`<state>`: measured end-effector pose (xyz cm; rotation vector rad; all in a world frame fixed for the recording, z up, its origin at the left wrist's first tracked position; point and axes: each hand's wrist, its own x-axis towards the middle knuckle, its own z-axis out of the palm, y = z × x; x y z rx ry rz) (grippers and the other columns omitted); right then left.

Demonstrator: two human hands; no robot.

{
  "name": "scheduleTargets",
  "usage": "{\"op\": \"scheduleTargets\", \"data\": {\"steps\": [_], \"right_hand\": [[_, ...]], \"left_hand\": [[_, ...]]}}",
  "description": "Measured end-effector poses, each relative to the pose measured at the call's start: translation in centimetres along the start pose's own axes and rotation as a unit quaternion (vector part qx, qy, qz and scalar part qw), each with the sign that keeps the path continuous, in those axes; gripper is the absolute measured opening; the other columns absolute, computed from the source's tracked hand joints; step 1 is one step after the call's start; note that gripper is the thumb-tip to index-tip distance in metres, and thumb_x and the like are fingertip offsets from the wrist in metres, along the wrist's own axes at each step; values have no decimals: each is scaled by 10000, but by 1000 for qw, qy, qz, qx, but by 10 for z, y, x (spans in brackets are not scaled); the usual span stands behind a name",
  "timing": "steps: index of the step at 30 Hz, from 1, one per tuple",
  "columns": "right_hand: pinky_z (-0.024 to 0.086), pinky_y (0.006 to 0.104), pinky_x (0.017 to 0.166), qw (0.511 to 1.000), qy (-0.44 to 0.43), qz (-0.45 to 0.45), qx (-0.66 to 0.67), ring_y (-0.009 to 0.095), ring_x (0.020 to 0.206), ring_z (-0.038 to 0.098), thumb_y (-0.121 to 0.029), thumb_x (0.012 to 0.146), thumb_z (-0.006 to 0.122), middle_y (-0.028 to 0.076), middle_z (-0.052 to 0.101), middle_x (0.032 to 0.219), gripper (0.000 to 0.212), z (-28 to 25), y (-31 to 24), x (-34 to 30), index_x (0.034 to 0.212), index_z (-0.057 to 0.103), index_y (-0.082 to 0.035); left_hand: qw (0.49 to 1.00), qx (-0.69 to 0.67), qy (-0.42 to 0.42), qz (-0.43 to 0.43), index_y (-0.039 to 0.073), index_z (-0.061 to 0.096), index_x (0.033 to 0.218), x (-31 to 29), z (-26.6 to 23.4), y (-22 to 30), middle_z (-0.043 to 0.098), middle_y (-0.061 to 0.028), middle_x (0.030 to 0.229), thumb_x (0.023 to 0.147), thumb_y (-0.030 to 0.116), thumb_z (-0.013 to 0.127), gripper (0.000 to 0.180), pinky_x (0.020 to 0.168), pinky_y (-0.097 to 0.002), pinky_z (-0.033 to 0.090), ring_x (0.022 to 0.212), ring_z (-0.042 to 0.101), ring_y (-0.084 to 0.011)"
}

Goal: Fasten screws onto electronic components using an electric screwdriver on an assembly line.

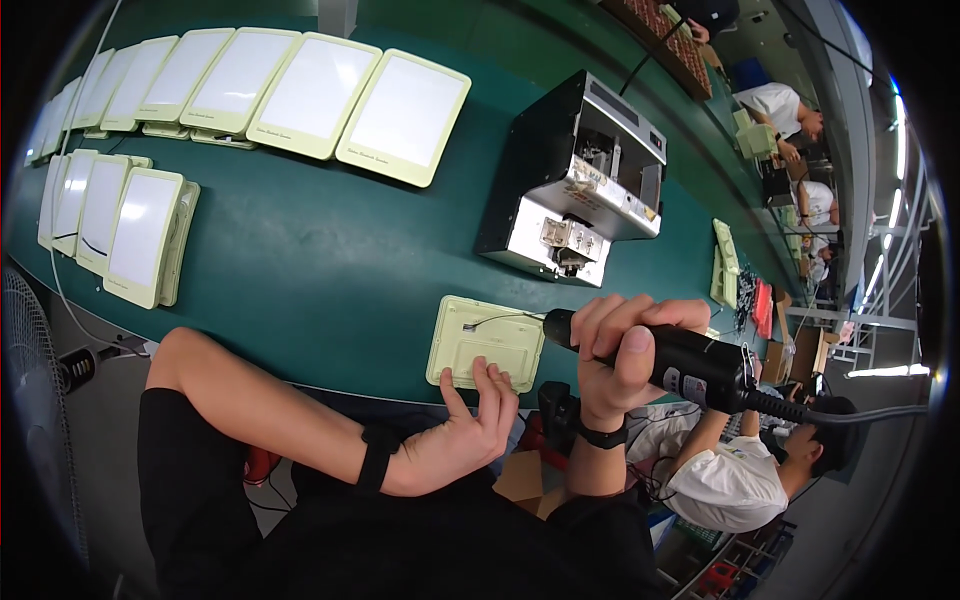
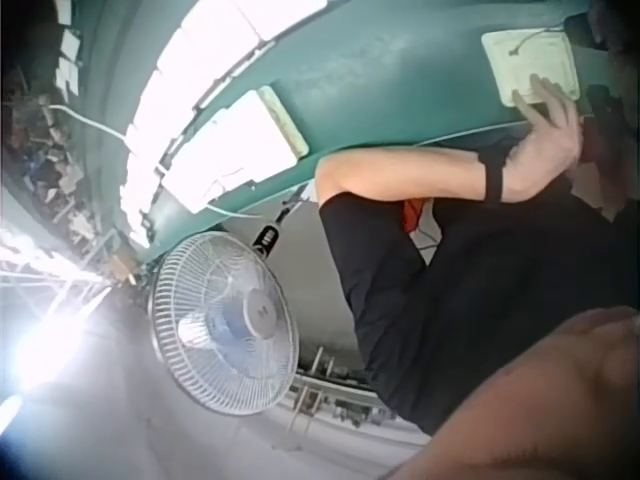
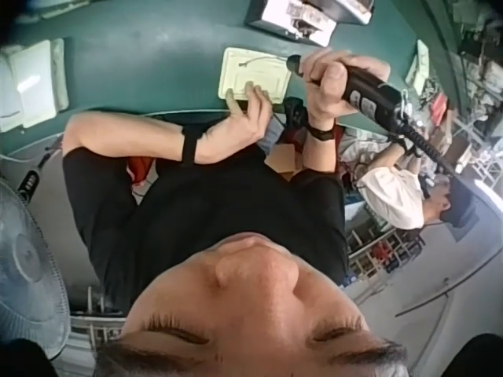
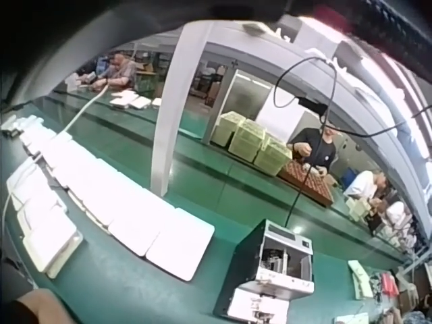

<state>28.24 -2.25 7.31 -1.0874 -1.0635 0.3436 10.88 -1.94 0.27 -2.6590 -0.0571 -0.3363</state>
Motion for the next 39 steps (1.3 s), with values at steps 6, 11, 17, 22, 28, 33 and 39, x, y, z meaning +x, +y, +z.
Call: {"op": "scheduleTargets", "data": {"steps": [6, 11, 17, 22, 28, 33, 39], "right_hand": [[397, 319, 451, 993, 13, -116, 34, 139, 473, 421, -126, 980, 566, 35, 450, 625, 187, 8, -29, 48, 1116, 442, -95], [389, 306, 438, 993, 54, -102, -12, 129, 458, 404, -121, 990, 549, 43, 457, 633, 160, 17, -16, 64, 1122, 464, -86], [384, 300, 421, 997, 32, -65, 14, 131, 438, 394, -122, 991, 555, 39, 451, 622, 167, 11, -24, 37, 1126, 463, -87], [409, 320, 433, 999, 33, -17, -15, 149, 441, 421, -152, 985, 597, 47, 461, 609, 231, -8, -27, -7, 1124, 423, -92], [453, 352, 470, 998, 61, 17, -12, 183, 458, 480, -204, 984, 673, 74, 505, 610, 350, -13, -27, -17, 1102, 363, -94], [395, 315, 425, 997, 71, 0, -39, 137, 420, 381, -157, 966, 598, 37, 429, 599, 237, -13, -12, -20, 1083, 399, -106], [426, 341, 453, 997, 74, 15, -1, 168, 448, 439, -154, 969, 654, 63, 471, 603, 311, -16, -10, -22, 1070, 366, -97]], "left_hand": [[999, -6, -36, -26, -60, 698, 1127, 4, -2, -6, 678, -242, 1119, 857, 206, 569, 400, 726, -520, 637, 1094, 673, -402], [999, -13, -38, -35, -57, 689, 1124, 6, -1, -8, 675, -253, 1130, 873, 235, 562, 405, 722, -527, 638, 1098, 665, -406], [999, 0, -41, -32, -58, 688, 1122, 4, 4, -6, 672, -257, 1143, 879, 234, 557, 401, 716, -532, 640, 1098, 663, -410], [999, 2, -40, -23, -60, 687, 1123, 5, 3, -7, 672, -261, 1147, 886, 235, 548, 403, 720, -534, 640, 1086, 665, -419], [999, 5, -45, -18, -60, 687, 1127, 6, 3, -8, 680, -251, 1130, 888, 240, 545, 410, 722, -529, 638, 1086, 667, -412], [999, 3, -49, -10, -64, 686, 1137, 8, 1, -8, 686, -243, 1122, 886, 245, 545, 422, 721, -523, 636, 1089, 671, -398], [999, 3, -46, -8, -67, 682, 1152, 8, 4, -9, 670, -225, 1096, 869, 229, 561, 427, 718, -529, 644, 1075, 672, -403]]}}
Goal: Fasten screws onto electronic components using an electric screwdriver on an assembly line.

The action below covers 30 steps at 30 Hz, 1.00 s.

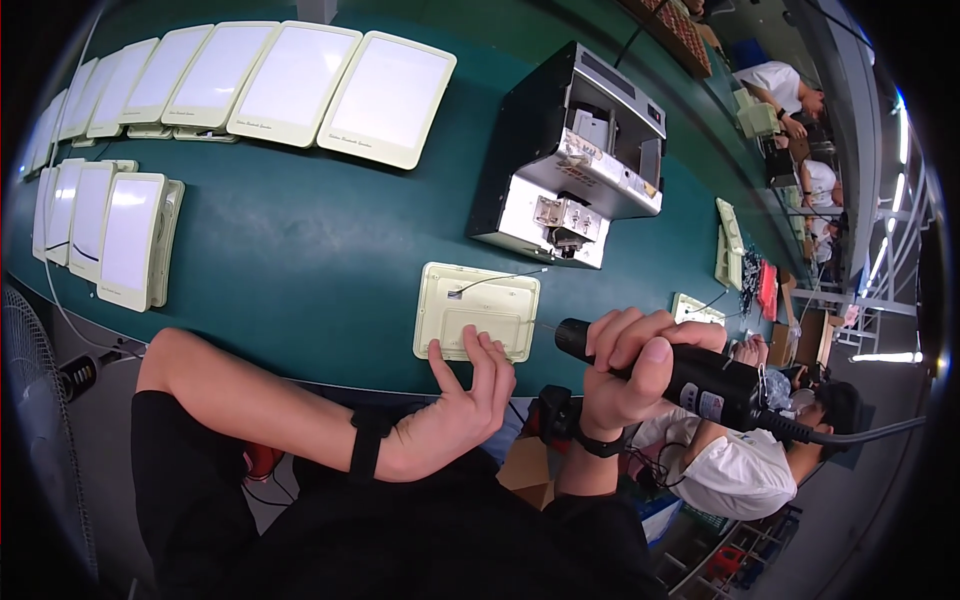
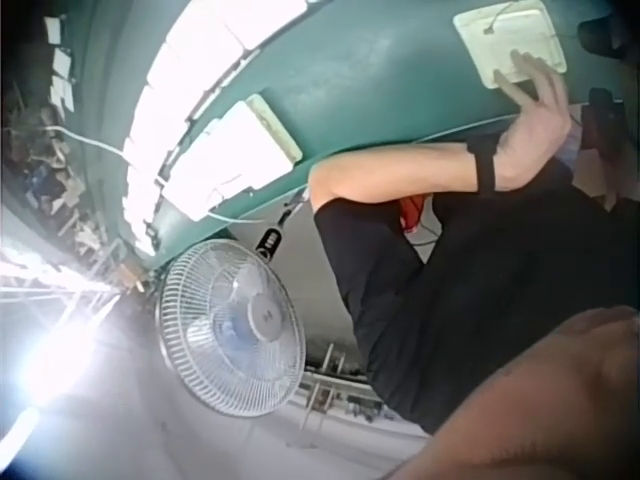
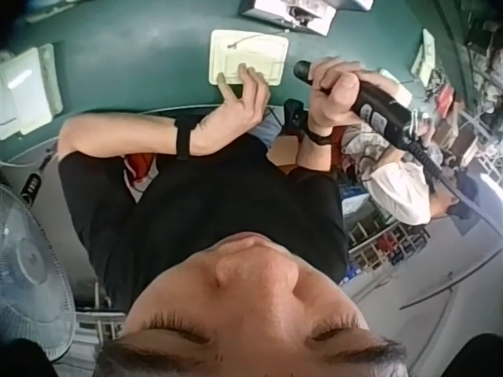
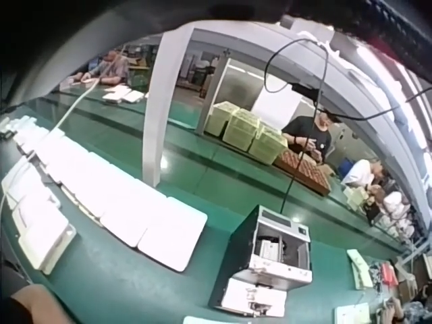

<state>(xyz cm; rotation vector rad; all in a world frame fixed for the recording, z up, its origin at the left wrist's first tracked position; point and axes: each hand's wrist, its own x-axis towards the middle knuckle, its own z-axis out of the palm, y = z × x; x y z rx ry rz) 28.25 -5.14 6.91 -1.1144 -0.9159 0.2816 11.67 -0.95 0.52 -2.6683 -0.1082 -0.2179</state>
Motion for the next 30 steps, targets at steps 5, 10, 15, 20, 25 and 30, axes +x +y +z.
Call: {"op": "scheduleTargets", "data": {"steps": [5, 10, 15, 20, 25, 30], "right_hand": [[435, 348, 460, 1000, -11, 2, 4, 179, 460, 463, -163, 977, 673, 70, 490, 606, 340, 0, 0, 0, 1075, 356, -89], [406, 306, 448, 998, -20, -50, 12, 131, 445, 409, -146, 969, 599, 35, 432, 612, 211, 17, -24, 25, 1067, 415, -110], [399, 291, 470, 992, 33, -120, -20, 128, 477, 435, -131, 986, 560, 20, 439, 632, 182, 57, -25, 71, 1125, 446, -102], [397, 298, 465, 995, 9, -99, -28, 133, 478, 430, -135, 986, 578, 21, 443, 637, 227, 48, -9, 74, 1172, 454, -98], [409, 307, 461, 997, -39, -44, 55, 139, 471, 435, -136, 975, 608, 33, 464, 639, 248, 45, -16, 45, 1156, 442, -101], [417, 323, 449, 982, -160, 8, 103, 148, 459, 439, -171, 966, 637, 41, 473, 629, 278, 59, -6, 15, 1120, 413, -109]], "left_hand": [[1000, 26, 6, 2, -62, 681, 1178, -3, 0, -1, 684, -227, 1109, 889, 258, 532, 456, 720, -508, 631, 1080, 678, -389], [996, 73, 40, 30, -56, 672, 1222, 2, 9, -4, 669, -197, 1137, 913, 278, 509, 484, 731, -461, 611, 1103, 667, -377], [989, 70, 111, 74, -43, 643, 1288, 6, 17, -4, 645, -163, 1189, 932, 316, 496, 527, 746, -400, 568, 1146, 643, -351], [990, 54, 110, 67, -36, 623, 1319, 7, 25, -4, 639, -162, 1220, 943, 341, 490, 549, 740, -383, 554, 1168, 628, -345], [988, 85, 118, 56, -25, 633, 1270, 4, 26, 0, 646, -162, 1226, 961, 356, 465, 518, 764, -412, 579, 1176, 623, -363], [984, 51, 128, 111, -19, 647, 1256, -1, 24, -8, 635, -161, 1196, 940, 308, 485, 483, 726, -425, 596, 1105, 634, -364]]}}
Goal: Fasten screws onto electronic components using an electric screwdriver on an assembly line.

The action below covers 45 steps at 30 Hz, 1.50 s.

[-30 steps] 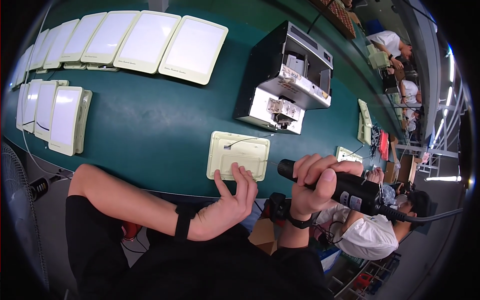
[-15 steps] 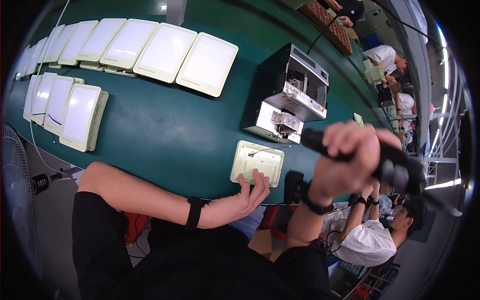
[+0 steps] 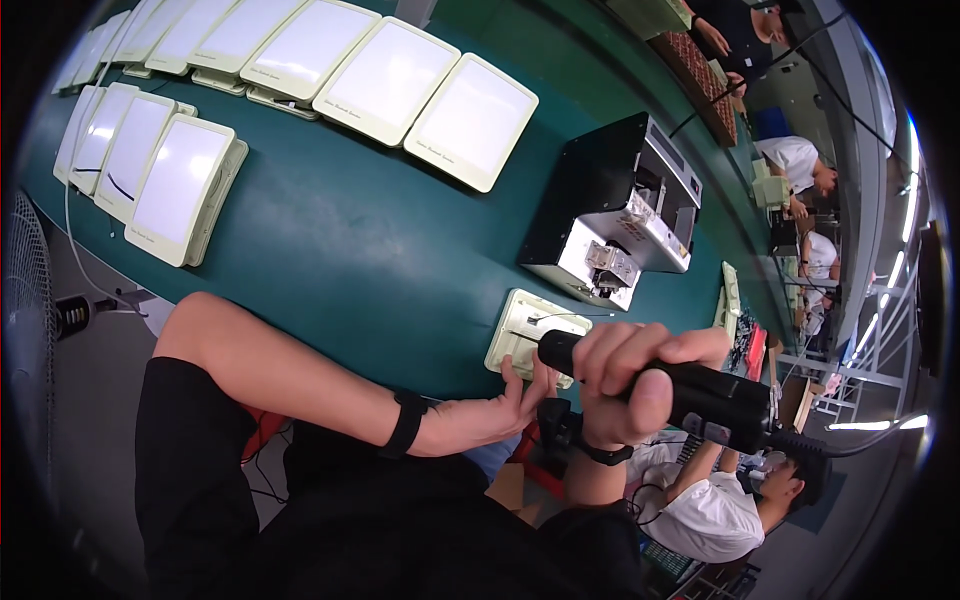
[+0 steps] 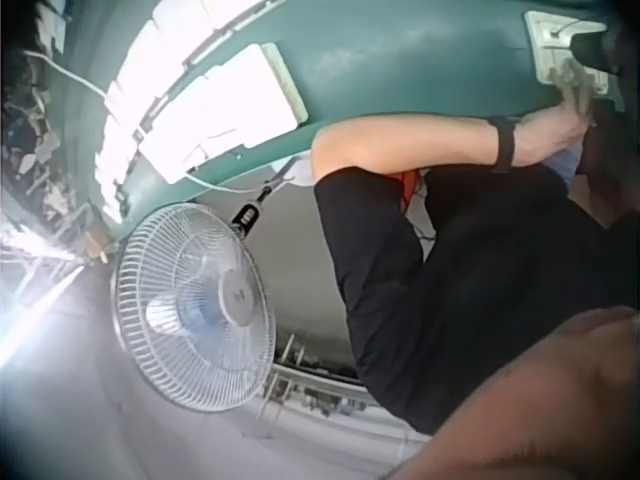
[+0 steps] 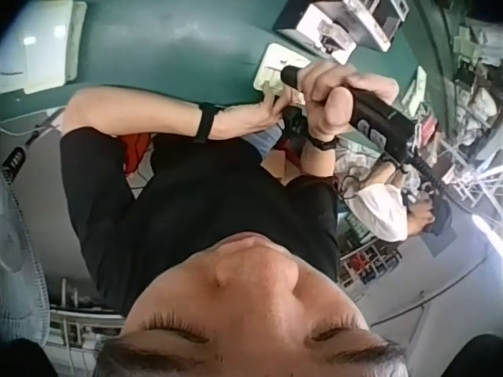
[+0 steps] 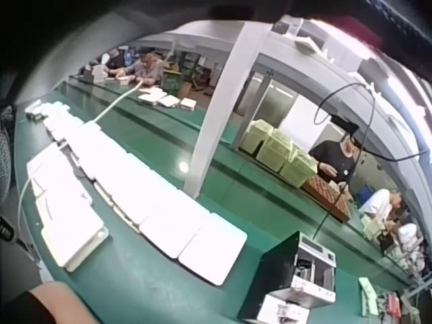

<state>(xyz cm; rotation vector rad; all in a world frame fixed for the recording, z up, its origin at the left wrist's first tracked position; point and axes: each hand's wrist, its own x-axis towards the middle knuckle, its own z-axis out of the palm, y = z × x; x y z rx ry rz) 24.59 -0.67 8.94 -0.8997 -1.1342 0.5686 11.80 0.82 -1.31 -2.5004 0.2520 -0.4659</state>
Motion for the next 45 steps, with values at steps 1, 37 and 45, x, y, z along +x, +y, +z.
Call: {"op": "scheduleTargets", "data": {"steps": [1, 37, 45], "right_hand": [[419, 327, 447, 1000, -1, 19, -4, 151, 456, 440, -178, 963, 645, 42, 474, 627, 288, 1, 2, -2, 1110, 407, -110], [400, 305, 441, 983, 57, -156, -75, 138, 459, 422, -140, 968, 591, 32, 459, 625, 162, -30, -33, 48, 1067, 472, -91], [377, 297, 431, 981, 80, -108, -137, 129, 446, 393, -157, 991, 524, 19, 433, 627, 133, -33, -15, 50, 1089, 474, -84]], "left_hand": [[1000, 9, -21, 6, -17, 652, 1243, 2, -1, 1, 635, -165, 1194, 938, 310, 482, 478, 728, -431, 601, 1104, 634, -362], [989, 17, -94, -110, -5, 665, 1213, 8, -10, -2, 643, -160, 1173, 907, 303, 538, 452, 815, -512, 622, 1204, 610, -379], [985, -16, -140, -99, -15, 611, 1328, 7, -13, -2, 598, -171, 1236, 910, 267, 564, 506, 794, -547, 639, 1216, 591, -429]]}}
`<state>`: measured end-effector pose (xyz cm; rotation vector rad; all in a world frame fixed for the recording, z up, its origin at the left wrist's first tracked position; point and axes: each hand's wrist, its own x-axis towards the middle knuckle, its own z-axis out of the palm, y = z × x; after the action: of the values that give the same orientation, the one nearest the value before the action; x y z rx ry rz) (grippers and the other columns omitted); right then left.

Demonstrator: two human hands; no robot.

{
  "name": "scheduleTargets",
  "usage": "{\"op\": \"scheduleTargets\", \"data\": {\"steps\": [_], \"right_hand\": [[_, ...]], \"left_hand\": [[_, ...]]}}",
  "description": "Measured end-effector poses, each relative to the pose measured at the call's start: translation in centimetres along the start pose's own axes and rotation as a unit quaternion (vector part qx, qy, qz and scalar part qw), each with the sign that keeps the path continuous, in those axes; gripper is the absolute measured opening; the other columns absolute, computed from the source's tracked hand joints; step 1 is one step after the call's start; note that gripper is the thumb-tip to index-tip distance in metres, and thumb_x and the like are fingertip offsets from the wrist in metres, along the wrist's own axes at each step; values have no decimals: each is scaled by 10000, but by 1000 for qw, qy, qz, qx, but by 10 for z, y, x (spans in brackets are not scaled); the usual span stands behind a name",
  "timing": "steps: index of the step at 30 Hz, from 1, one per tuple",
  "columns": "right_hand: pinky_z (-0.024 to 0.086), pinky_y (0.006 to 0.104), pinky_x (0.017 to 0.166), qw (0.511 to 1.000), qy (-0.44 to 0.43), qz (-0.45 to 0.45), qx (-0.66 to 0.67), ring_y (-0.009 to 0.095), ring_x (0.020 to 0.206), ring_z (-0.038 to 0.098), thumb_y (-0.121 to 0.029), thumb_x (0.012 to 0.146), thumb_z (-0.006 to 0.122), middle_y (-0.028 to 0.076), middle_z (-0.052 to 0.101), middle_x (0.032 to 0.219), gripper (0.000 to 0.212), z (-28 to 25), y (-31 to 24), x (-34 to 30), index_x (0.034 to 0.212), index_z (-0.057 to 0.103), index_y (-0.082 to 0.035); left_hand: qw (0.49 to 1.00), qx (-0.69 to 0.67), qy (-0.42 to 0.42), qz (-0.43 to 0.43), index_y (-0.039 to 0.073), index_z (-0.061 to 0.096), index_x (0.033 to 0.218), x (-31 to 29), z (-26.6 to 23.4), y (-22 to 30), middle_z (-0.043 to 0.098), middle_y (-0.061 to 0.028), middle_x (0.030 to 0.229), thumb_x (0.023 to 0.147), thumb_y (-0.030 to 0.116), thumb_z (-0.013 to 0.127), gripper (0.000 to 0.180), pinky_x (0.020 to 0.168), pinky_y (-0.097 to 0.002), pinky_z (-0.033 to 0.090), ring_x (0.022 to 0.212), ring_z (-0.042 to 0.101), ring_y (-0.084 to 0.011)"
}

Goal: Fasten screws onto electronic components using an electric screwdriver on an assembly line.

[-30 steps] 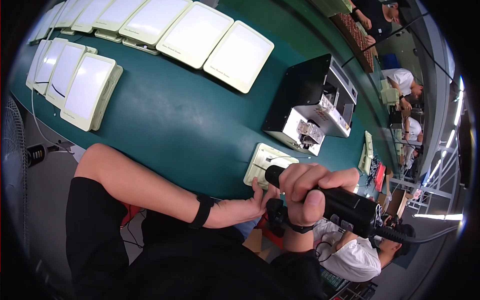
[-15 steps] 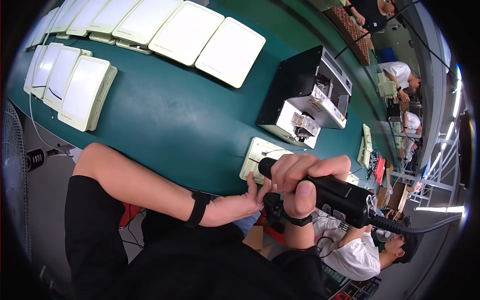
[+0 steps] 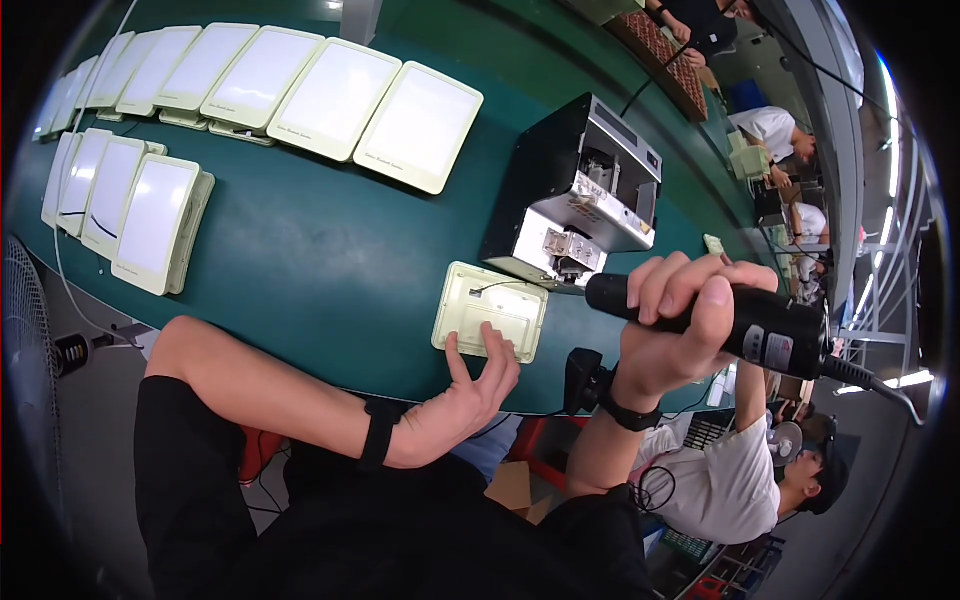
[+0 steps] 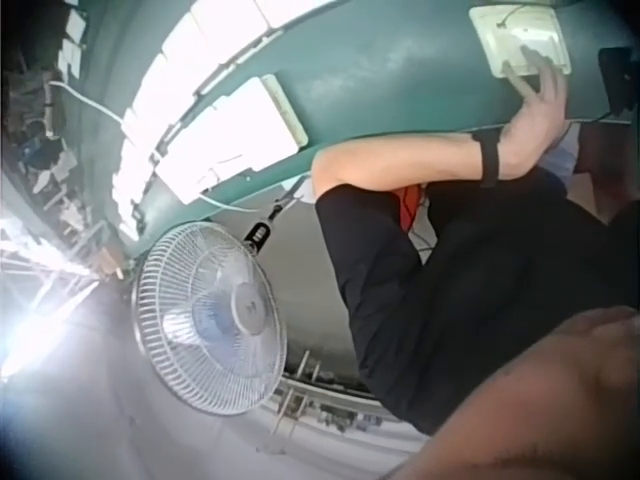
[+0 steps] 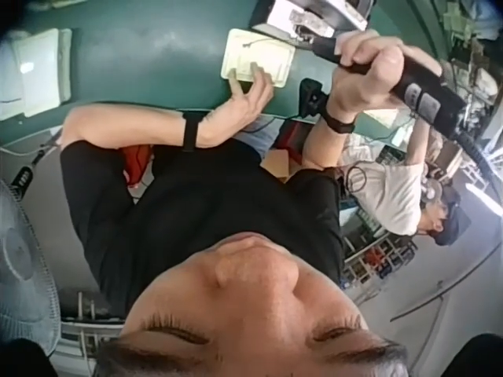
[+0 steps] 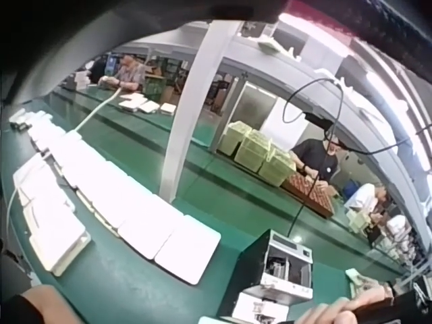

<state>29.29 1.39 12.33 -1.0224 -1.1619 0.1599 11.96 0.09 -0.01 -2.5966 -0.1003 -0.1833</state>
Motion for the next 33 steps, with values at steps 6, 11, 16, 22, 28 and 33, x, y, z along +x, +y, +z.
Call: {"op": "scheduleTargets", "data": {"steps": [6, 11, 16, 22, 28, 33], "right_hand": [[430, 340, 433, 994, 14, 31, 107, 166, 429, 428, -160, 984, 628, 62, 482, 612, 278, -21, -39, -20, 1121, 399, -83], [391, 303, 412, 997, -13, 38, 61, 131, 418, 380, -208, 1001, 541, 23, 430, 611, 205, -24, -51, -42, 1110, 411, -93], [401, 307, 414, 995, 2, 82, 58, 137, 424, 406, -175, 981, 586, 29, 452, 614, 236, -26, -38, -71, 1093, 391, -103], [430, 323, 434, 991, 12, 119, 63, 155, 440, 452, -214, 976, 654, 47, 492, 616, 316, -24, -38, -83, 1077, 373, -108], [425, 319, 434, 993, -4, 108, 40, 146, 431, 436, -182, 971, 630, 40, 475, 609, 283, -15, -29, -90, 1065, 373, -110], [432, 326, 447, 991, 11, 129, 37, 151, 439, 440, -188, 971, 635, 42, 473, 605, 288, -14, -23, -95, 1039, 366, -114]], "left_hand": [[1000, 5, -3, 8, -20, 606, 1341, -2, 0, -2, 593, -172, 1251, 915, 271, 560, 517, 801, -551, 636, 1221, 590, -427], [1000, 1, -14, 8, -32, 597, 1351, -1, -2, -2, 579, -168, 1281, 929, 256, 547, 514, 813, -545, 628, 1229, 583, -428], [995, -81, -63, 7, -63, 592, 1343, -3, -14, -10, 541, -236, 1390, 958, 253, 522, 503, 919, -552, 579, 1311, 529, -456], [966, -222, -128, 27, -62, 568, 1393, -2, -28, -25, 469, -334, 1479, 982, 244, 523, 515, 1017, -568, 521, 1400, 440, -505], [953, -265, -138, 51, -97, 606, 1305, 3, -29, -43, 503, -351, 1430, 965, 222, 538, 471, 1005, -538, 534, 1367, 477, -489], [943, -312, -109, 38, -122, 637, 1184, 7, -27, -52, 549, -332, 1372, 933, 213, 564, 425, 1028, -510, 520, 1324, 528, -428]]}}
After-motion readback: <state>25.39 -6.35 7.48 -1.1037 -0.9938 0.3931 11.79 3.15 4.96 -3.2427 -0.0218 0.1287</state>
